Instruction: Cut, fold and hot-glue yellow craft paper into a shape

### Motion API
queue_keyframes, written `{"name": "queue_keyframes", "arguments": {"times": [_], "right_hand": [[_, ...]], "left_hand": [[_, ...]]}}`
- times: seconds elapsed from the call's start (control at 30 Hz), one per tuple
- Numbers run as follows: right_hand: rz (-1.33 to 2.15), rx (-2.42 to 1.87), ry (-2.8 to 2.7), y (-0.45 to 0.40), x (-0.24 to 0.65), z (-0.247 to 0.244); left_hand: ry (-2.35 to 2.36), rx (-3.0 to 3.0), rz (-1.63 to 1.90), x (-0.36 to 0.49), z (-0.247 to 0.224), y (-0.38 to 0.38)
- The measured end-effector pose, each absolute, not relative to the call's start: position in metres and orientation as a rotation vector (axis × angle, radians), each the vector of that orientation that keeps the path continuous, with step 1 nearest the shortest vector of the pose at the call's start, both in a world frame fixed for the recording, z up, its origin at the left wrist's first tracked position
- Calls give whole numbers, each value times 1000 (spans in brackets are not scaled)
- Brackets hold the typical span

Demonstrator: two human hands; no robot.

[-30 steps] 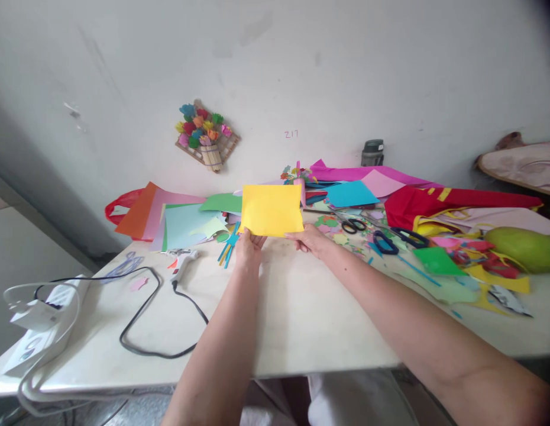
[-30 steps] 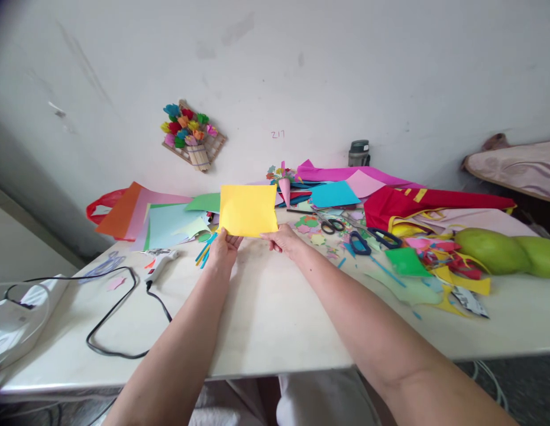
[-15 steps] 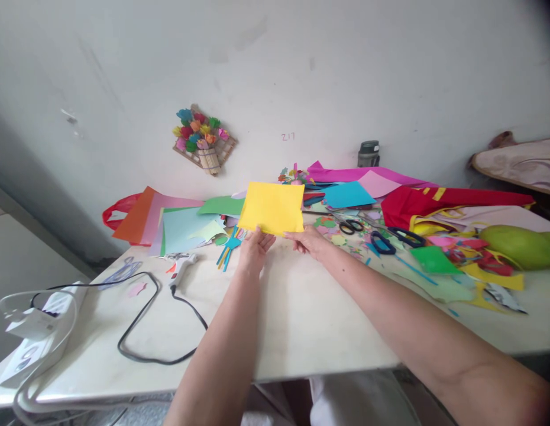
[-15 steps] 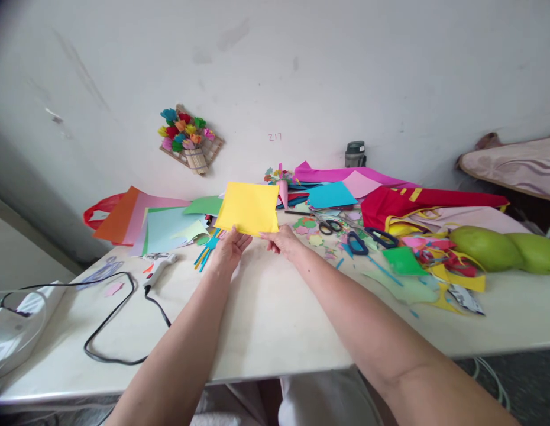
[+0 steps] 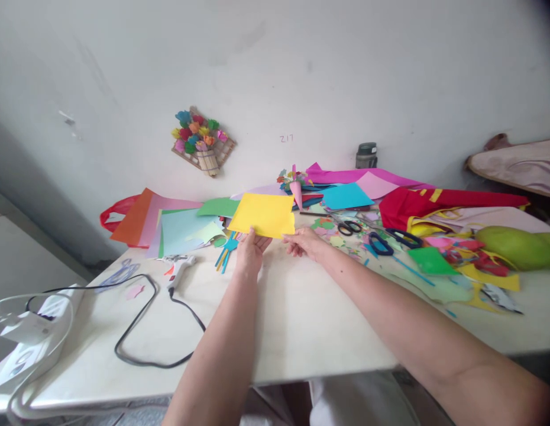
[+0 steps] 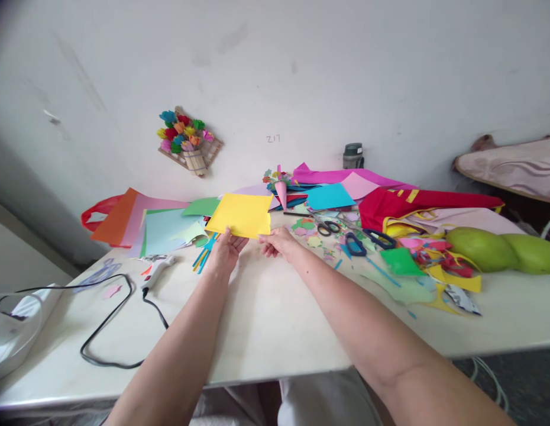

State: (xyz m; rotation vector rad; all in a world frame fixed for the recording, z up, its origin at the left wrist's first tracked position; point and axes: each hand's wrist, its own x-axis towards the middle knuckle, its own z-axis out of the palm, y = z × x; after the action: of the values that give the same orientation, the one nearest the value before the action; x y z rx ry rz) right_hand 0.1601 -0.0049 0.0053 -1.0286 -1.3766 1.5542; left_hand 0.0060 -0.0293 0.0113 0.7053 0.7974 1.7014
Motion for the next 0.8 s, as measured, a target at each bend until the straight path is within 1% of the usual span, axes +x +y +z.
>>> {"name": "queue_keyframes", "arguments": {"times": [0.27, 0.57, 0.8], "right_hand": [[1664, -927, -1336, -10, 165, 14], [1456, -1010, -1404, -4, 159, 5], [1483, -1055, -1464, -6, 160, 5]], "left_hand": [[810, 622, 1775, 4, 15, -27], [768, 614, 1740, 2, 13, -28], [766, 601, 1764, 0, 10, -26]]}}
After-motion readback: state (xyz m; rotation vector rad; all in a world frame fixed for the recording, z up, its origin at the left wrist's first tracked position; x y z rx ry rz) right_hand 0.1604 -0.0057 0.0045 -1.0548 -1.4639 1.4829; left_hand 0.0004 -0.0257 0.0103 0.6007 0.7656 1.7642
